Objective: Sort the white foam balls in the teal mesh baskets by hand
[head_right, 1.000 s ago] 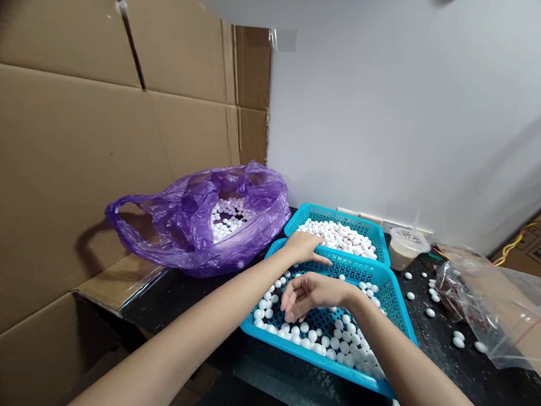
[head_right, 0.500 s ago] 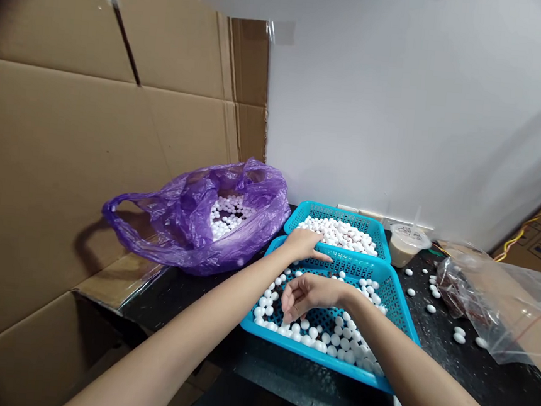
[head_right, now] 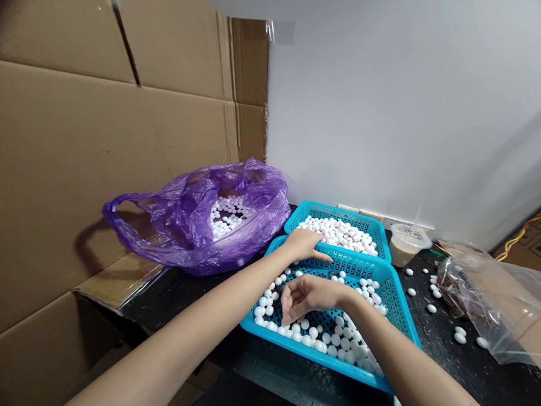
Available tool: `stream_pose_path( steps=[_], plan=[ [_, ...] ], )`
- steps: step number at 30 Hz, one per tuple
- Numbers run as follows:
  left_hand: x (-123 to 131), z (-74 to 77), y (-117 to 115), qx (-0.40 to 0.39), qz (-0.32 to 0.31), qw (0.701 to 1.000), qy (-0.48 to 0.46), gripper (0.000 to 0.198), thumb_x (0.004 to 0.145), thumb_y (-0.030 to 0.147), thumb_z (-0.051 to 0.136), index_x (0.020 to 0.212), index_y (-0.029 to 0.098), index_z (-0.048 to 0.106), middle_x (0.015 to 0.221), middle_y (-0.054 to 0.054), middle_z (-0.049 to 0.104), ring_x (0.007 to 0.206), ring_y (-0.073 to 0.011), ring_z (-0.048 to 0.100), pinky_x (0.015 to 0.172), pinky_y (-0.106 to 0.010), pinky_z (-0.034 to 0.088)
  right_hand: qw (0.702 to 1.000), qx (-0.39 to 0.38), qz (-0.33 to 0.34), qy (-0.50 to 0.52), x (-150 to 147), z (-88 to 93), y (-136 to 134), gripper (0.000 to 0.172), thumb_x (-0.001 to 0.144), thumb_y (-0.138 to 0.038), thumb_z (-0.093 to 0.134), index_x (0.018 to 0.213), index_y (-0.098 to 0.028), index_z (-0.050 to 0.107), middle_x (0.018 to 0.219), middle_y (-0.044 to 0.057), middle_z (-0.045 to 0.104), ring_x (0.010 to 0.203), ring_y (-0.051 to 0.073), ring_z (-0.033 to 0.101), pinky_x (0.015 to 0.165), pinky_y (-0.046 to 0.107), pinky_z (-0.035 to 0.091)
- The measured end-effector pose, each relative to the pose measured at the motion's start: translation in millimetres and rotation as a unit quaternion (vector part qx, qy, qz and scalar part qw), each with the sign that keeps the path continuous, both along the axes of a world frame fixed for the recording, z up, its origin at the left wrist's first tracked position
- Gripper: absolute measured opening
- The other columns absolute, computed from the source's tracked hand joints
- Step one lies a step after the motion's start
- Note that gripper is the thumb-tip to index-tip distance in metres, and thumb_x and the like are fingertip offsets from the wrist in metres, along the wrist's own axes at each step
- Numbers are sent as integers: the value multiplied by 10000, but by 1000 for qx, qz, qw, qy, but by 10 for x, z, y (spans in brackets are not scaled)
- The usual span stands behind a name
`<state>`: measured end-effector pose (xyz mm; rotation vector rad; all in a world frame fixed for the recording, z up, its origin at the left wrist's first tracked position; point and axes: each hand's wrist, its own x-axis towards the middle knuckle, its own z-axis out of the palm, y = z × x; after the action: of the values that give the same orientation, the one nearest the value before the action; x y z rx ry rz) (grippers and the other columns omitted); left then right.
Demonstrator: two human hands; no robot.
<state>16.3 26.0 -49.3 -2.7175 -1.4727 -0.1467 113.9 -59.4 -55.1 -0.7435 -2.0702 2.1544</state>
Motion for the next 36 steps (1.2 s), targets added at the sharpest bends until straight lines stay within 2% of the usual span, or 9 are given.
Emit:
stream_pose_path(
  steps=[9,16,24,36],
  plan=[
    [6,30,-18,-5,2,1000,7,703,573,788,367,864,186,585,886,-96,643,860,-249,576,695,-289,408,1000,19,8,-1,-11,2,-13,495,464,-480,734,716,-119,507,693,17,604,624,116,579,565,242,443],
    [4,15,-10,-4,2,1000,1,703,573,783,377,858,177,590,879,-110,643,847,-260,577,689,-301,406,999,33,21,-14,-11,-9,5,463,483,-381,768,746,-139,475,622,-33,537,595,97,546,509,201,434],
    [5,16,-19,-6,3,1000,-9,703,568,776,396,898,184,586,899,-101,641,865,-259,573,705,-299,400,998,58,32,-14,8,-1,1,427,528,-384,748,736,-142,465,662,-30,520,617,94,539,537,207,427],
    [10,27,-33,-7,6,1000,-10,654,582,750,428,894,196,583,901,-83,640,868,-240,569,716,-279,389,995,79,41,-36,8,-63,31,395,578,-396,720,755,-144,472,614,-42,516,534,74,504,505,202,425]
  ],
)
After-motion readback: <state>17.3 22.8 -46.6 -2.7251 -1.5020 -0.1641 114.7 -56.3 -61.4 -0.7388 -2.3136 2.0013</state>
